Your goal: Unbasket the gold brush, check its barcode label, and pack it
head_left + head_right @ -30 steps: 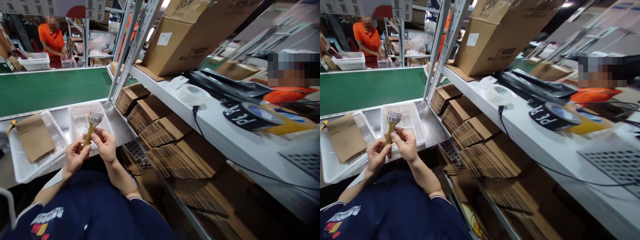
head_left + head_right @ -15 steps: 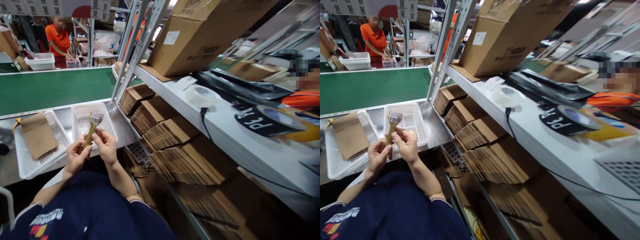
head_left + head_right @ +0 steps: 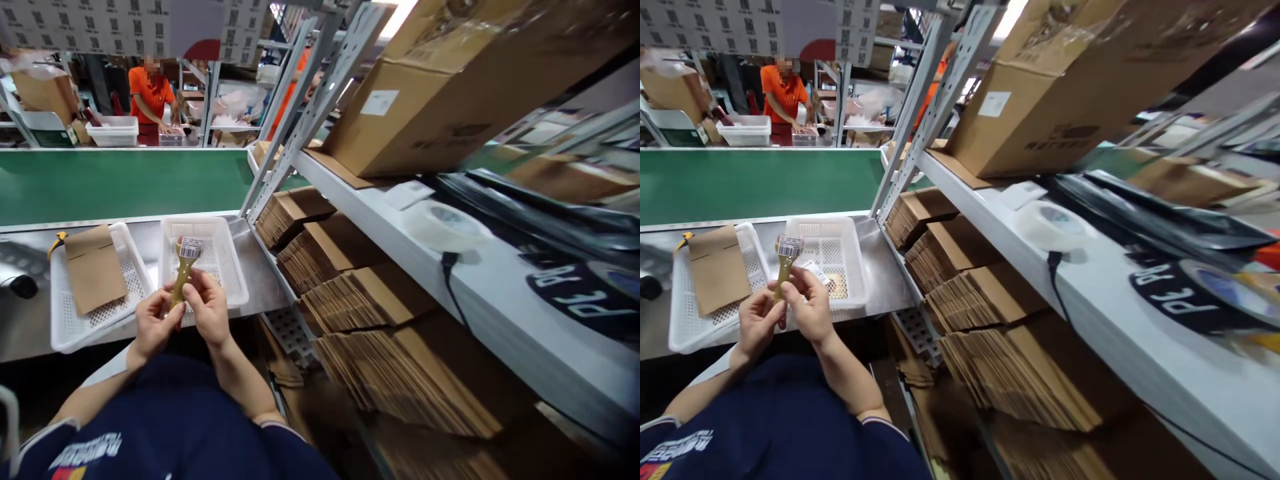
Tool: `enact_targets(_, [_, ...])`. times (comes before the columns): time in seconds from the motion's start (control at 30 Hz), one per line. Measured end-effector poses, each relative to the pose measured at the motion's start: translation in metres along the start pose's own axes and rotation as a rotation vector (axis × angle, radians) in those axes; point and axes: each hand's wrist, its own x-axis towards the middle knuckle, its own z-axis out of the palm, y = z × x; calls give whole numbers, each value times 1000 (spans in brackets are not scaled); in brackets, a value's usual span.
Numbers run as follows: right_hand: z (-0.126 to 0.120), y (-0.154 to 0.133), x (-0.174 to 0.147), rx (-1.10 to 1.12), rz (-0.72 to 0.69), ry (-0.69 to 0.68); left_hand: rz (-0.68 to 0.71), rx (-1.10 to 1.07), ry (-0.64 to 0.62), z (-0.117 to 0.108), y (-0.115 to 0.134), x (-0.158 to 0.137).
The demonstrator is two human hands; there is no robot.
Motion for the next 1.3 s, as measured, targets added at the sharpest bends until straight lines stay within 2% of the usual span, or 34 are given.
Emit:
enact_targets(0.17, [8,4,-1,25,92,-59,28,8,31,-2,7,0])
enact_targets(0.37, [15,5,-1,20,117,-93,127,36,52,-11,5,-5])
enact_targets(0.67, [25,8,-6,42,118,-58,107,-24,97,-17,-8,-10])
enact_targets(0.93, [20,9,-6,53,117,-38,36,-103,92,-13,-19,-10])
enact_targets(1.03, [16,7,-3,54,114,-8,27,-141,62,-8,-17,-3])
enact_targets(1.2, [8,0,5,53,104,48,-7,-114,-100,-2,2,16])
enact_targets(1.3, [4,-3,9,65,100,62,-51,-75,-152,0,11,24])
